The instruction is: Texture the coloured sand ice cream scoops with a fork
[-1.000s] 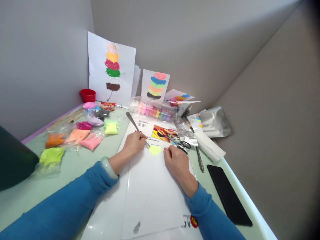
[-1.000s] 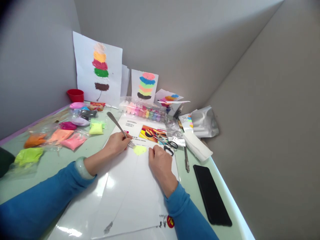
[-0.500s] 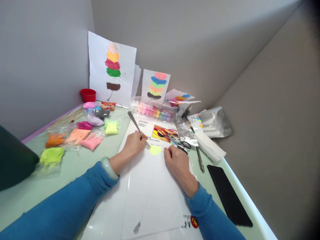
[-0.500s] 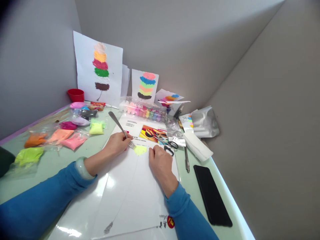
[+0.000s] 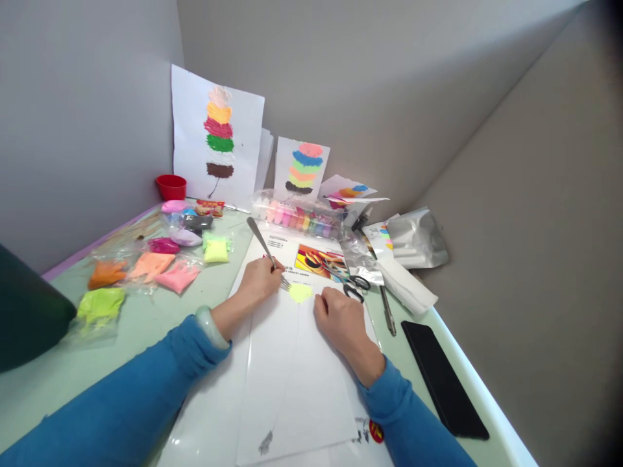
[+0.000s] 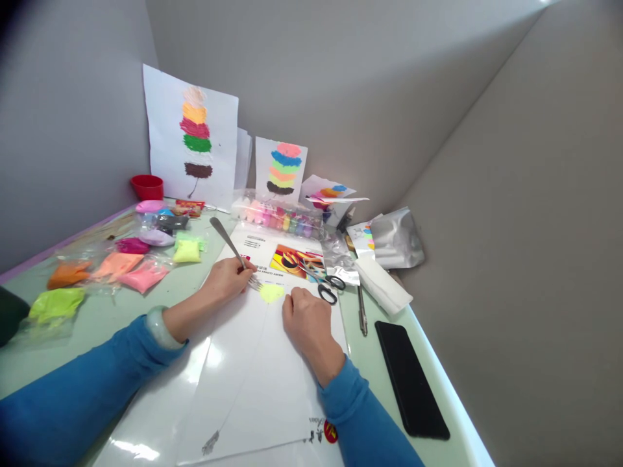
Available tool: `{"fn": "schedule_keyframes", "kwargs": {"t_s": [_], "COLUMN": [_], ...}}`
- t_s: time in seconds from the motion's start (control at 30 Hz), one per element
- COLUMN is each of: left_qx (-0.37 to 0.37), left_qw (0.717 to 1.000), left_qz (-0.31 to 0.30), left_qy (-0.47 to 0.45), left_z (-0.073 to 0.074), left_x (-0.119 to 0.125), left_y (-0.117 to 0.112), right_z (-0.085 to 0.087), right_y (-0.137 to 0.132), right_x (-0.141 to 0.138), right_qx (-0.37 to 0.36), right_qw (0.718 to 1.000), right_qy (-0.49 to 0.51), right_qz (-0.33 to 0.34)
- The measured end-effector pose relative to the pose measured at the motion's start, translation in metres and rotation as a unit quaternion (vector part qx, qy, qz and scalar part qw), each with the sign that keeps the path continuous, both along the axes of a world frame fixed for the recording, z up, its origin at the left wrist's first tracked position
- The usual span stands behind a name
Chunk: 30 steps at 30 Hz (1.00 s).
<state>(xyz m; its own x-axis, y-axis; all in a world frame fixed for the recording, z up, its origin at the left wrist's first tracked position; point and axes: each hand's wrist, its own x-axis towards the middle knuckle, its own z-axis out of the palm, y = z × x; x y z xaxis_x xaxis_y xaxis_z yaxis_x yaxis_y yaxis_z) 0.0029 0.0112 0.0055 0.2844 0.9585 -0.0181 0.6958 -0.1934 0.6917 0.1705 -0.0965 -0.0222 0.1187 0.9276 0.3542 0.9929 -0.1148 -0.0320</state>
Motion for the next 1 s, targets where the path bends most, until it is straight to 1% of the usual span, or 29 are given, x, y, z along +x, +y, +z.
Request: {"fn": "schedule_keyframes", "kwargs": {"t_s": [0.1,0.23,0.5,0.7,0.87,1.0], "left_qx": [0.011,0.016,-0.003,0.0,-0.015,-0.024], "left_qw": [1.0,1.0,1.0,1.0,1.0,1.0], "left_qz": [-0.004,0.001,0.008,-0.016,-0.006,-0.002], "left_qy": [0.003,0.005,0.001,-0.003,0.008,-0.011], "left_z": [0.0,0.002,0.008,0.005,0.005,0.007], "left_x": [-0.001,-0.004,-0.008,-0.004,-0.007,-0.011], "left_y": [0.001,0.001,-0.001,-0.003,-0.001,0.001], "right_z": [-0.002,-0.002,-0.001,0.0,0.002,0.002], "right_y": [-0.001,-0.001,0.0,-0.001,-0.001,-0.001], "right_x": [-0.001,-0.001,-0.003,-0.004,-0.005,-0.005], "right_qx": [-0.003,-0.012,-0.033,-0.038,-0.05,-0.052], "right_qw": [1.0,1.0,0.999,0.999,0.998,0.998], "right_qy": [-0.017,-0.017,-0.033,-0.035,-0.039,-0.041], "right_qz": [0.016,0.006,0.001,-0.003,-0.006,-0.003]}}
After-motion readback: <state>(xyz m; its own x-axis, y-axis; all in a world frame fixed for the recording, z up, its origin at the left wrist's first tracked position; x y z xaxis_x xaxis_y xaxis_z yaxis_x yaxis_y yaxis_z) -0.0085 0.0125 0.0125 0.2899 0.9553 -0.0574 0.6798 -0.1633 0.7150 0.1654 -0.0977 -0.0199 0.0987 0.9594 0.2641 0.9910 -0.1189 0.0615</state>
